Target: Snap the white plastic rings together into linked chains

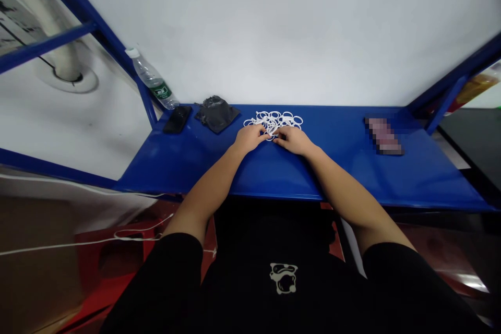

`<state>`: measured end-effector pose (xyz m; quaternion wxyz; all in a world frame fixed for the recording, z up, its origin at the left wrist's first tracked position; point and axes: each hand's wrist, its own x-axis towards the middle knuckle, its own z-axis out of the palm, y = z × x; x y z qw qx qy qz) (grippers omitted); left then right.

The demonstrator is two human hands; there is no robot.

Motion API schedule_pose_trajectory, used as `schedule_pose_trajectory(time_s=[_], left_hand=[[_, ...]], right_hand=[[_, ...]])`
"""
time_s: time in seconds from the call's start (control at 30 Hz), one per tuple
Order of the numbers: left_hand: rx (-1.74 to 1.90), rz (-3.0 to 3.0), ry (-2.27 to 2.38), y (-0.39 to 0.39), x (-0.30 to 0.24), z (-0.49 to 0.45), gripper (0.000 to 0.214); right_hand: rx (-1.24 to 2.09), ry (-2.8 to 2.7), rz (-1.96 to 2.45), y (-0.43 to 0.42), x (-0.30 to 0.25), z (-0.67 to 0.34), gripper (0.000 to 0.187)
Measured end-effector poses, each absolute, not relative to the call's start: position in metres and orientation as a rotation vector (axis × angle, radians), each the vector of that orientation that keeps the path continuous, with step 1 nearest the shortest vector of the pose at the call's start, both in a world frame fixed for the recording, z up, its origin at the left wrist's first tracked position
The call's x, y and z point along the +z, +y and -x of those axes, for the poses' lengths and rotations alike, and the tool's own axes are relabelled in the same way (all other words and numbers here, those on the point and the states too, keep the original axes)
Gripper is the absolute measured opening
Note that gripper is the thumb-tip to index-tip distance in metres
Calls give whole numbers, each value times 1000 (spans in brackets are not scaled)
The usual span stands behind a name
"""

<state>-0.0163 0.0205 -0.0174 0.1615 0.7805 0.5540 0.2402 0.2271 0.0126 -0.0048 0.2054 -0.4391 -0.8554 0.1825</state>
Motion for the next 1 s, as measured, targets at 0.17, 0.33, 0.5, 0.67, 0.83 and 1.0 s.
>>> schedule_pose_trajectory(time_s=[0.17,0.33,0.5,0.67,0.83,1.0], left_hand=[[750,-2191,1640,28,-20,14,20],[829,-2123,1671,30,-20,14,23],[909,-2118,1517,23,-19,16,15],[895,-2230,1382,15,-17,14,18],[1025,-2333,1268,13,-17,11,23],[1255,-2392,1119,11,-18,12,20]], right_hand=[[507,-2334,1228,12,-6,-227,19],[535,-2219,1269,11,-7,-228,18],[477,-2303,1260,9,-4,-229,33],[410,-2358,1274,9,-1,-227,20],[463,-2189,1232,7,0,-228,18],[530,-2130,1107,4,1,-227,22]])
